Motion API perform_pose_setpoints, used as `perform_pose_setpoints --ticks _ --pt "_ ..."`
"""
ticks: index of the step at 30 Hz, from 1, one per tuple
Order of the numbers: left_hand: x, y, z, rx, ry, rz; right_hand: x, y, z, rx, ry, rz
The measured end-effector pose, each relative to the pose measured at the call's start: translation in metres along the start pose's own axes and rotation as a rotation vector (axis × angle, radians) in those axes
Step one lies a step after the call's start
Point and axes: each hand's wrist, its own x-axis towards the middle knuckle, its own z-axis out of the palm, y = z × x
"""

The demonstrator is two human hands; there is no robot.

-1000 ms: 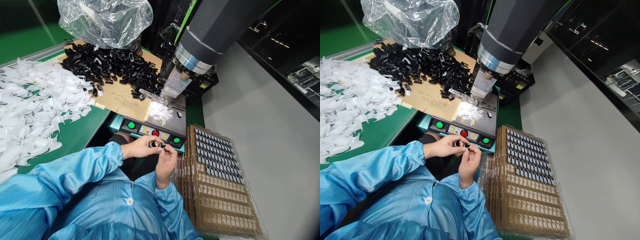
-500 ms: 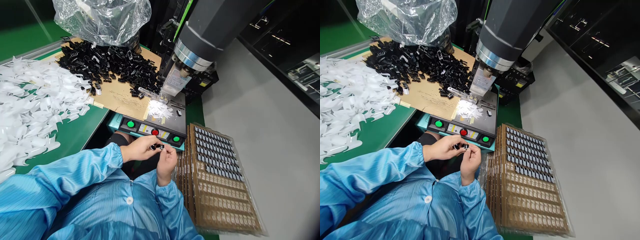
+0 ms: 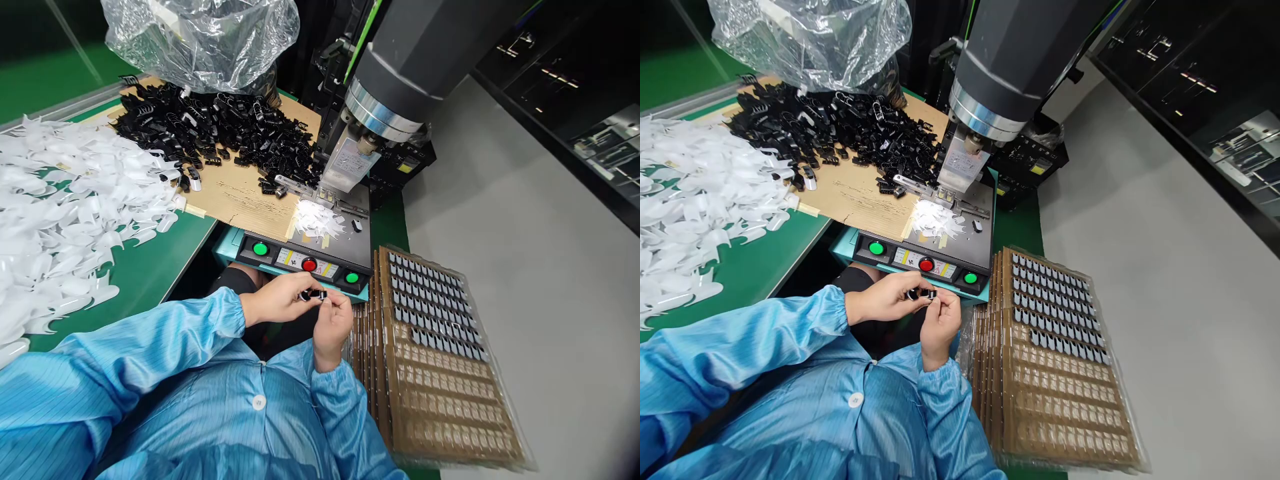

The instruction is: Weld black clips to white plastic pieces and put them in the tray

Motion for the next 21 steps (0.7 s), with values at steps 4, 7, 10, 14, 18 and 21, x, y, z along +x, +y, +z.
perform_pose_setpoints --ticks 4,7,10,14,18,21 --pt "0.0 -0.001 0.002 -0.004 0.023 -0.037 0.003 -0.005 0.004 0.087 -0.069 0.017" --pt "0.0 -0.003 0.006 0.004 0.064 -0.057 0.008 -0.01 0.008 0.152 -0.149 0.036" --pt "0.0 -0.005 0.008 -0.014 0.091 -0.069 0.018 -0.014 0.011 0.158 -0.189 0.061" --pt "0.003 -0.006 0.007 -0.081 0.136 -0.116 0.047 -0.011 0.016 0.137 -0.232 0.088" --pt "0.004 -0.007 0.007 -0.101 0.137 -0.18 0.111 0.001 0.02 0.209 -0.084 0.18" --pt "0.003 -0.008 0.01 -0.106 0.1 -0.203 0.169 0.012 0.016 0.299 0.082 0.312"
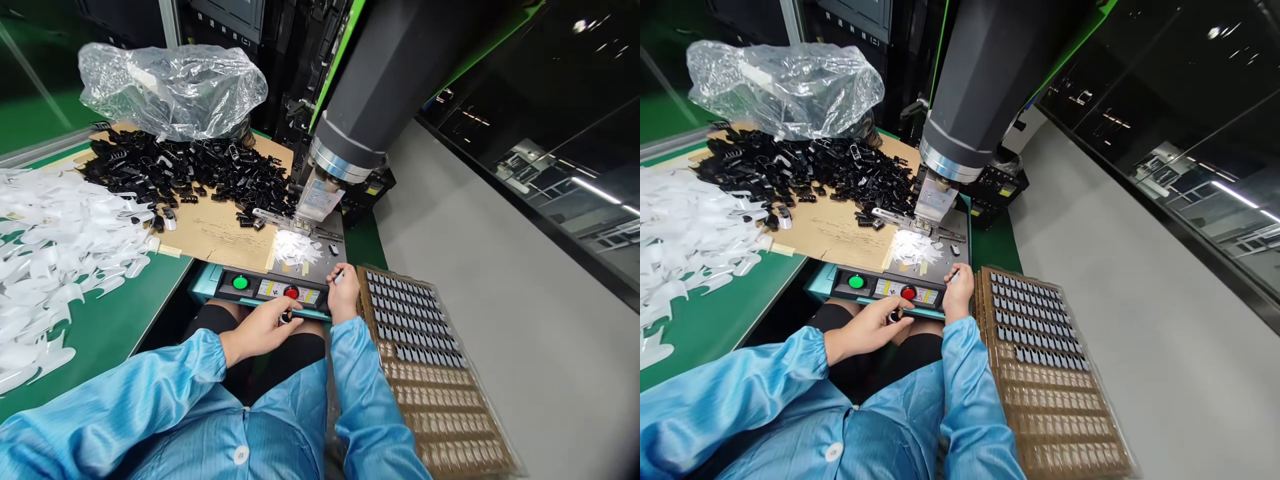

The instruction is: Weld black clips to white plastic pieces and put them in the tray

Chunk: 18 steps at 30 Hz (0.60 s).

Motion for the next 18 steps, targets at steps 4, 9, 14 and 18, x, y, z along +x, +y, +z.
perform_pose_setpoints --ticks 4,9,14,18 --pt "0.0 -0.003 0.004 -0.013 -0.032 -0.035 0.06 -0.007 -0.003 -0.143 0.066 0.0" --pt "0.003 -0.003 0.002 0.006 -0.061 -0.03 0.092 -0.01 0.004 -0.778 0.015 -0.184" --pt "-0.004 -0.009 0.0 0.1 -0.071 -0.028 0.082 -0.011 0.014 -1.28 -0.228 -0.099" --pt "-0.003 -0.019 -0.003 0.172 -0.084 -0.045 0.076 -0.014 -0.005 -1.282 -0.227 -0.138"
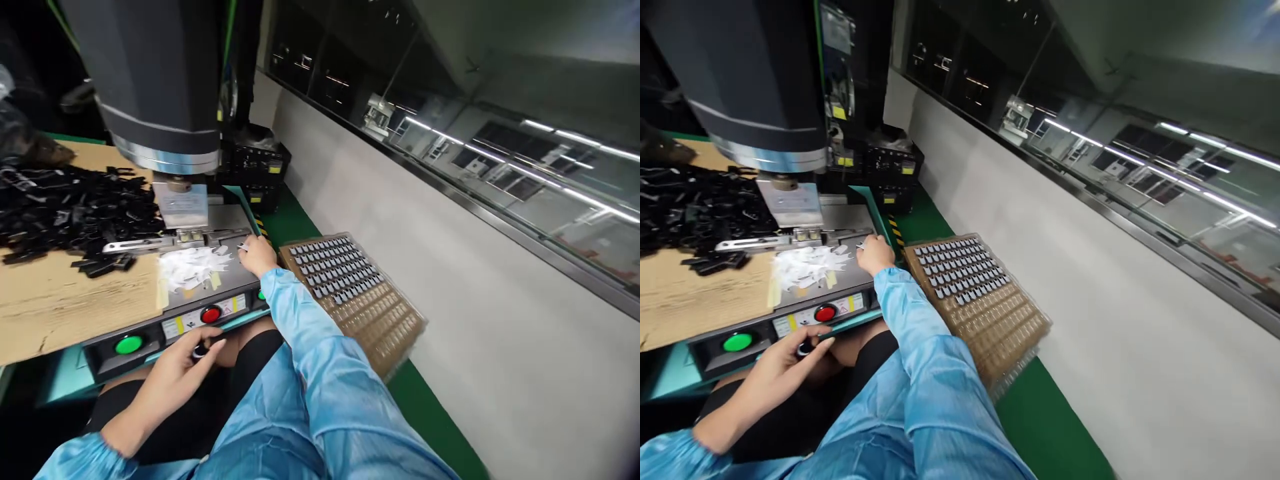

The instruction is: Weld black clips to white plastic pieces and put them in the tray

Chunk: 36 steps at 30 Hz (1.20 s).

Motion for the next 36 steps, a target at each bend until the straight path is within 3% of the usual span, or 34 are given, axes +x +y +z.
perform_pose_setpoints --ticks 4,9,12,14,20,29,36 --pt "-0.006 -0.002 0.002 0.011 -0.037 -0.043 -0.032 0.059 -0.039 0.022 0.09 0.026" --pt "-0.01 -0.005 0.006 -0.014 -0.05 -0.043 -0.091 0.172 -0.094 0.119 0.192 0.199" --pt "-0.009 -0.008 0.008 -0.016 -0.084 -0.06 -0.134 0.224 -0.1 0.09 0.23 0.333" --pt "-0.009 -0.01 0.01 -0.017 -0.088 -0.067 -0.162 0.244 -0.093 0.056 0.206 0.363" --pt "-0.009 -0.011 0.011 -0.018 -0.082 -0.061 -0.205 0.25 -0.065 -0.022 0.145 0.33" --pt "-0.008 -0.006 0.007 -0.063 -0.081 -0.05 -0.208 0.216 -0.051 -0.088 0.081 0.283" --pt "-0.007 -0.002 0.004 -0.042 -0.075 -0.035 -0.211 0.217 -0.046 -0.09 0.086 0.292"
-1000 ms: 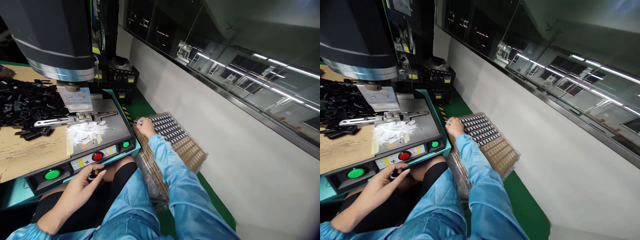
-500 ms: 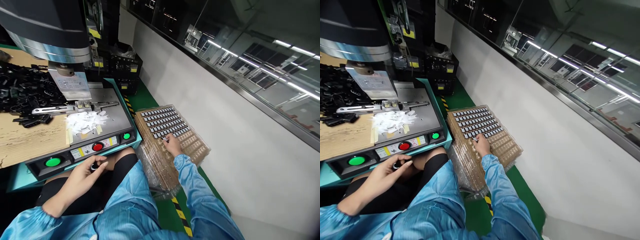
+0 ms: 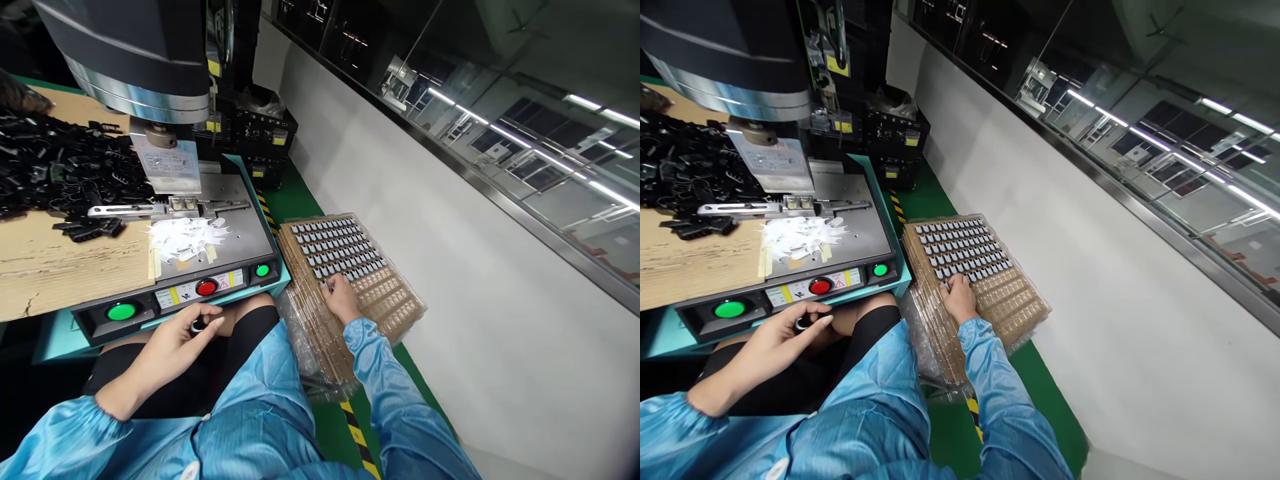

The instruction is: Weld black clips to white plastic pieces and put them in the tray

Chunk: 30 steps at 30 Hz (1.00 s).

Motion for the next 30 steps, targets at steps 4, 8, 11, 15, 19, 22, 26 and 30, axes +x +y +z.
perform_pose_setpoints --ticks 4,8,11,15,19,22,26,30 --pt "-0.001 0.0 0.001 -0.021 -0.018 -0.022 0.005 0.01 -0.002 0.045 0.04 0.039" --pt "-0.002 -0.003 0.002 -0.034 -0.029 -0.023 0.013 0.016 0.0 0.06 0.127 -0.039" --pt "-0.003 -0.005 0.003 -0.041 -0.023 -0.009 0.016 0.015 0.002 0.126 0.131 -0.077" --pt "-0.003 -0.005 0.004 -0.049 -0.013 -0.002 0.016 0.011 0.002 0.128 0.152 -0.077" --pt "-0.003 -0.004 0.006 -0.06 -0.01 0.002 0.014 0.009 0.004 0.053 0.161 -0.031" --pt "-0.003 -0.003 0.007 -0.047 -0.016 0.009 0.015 0.011 0.01 0.103 0.123 -0.027" --pt "-0.003 0.0 0.005 -0.041 -0.017 0.011 0.02 0.013 0.017 0.125 0.14 -0.054" --pt "-0.003 0.0 0.005 -0.064 -0.023 -0.008 0.025 0.014 0.017 0.124 0.135 -0.039"
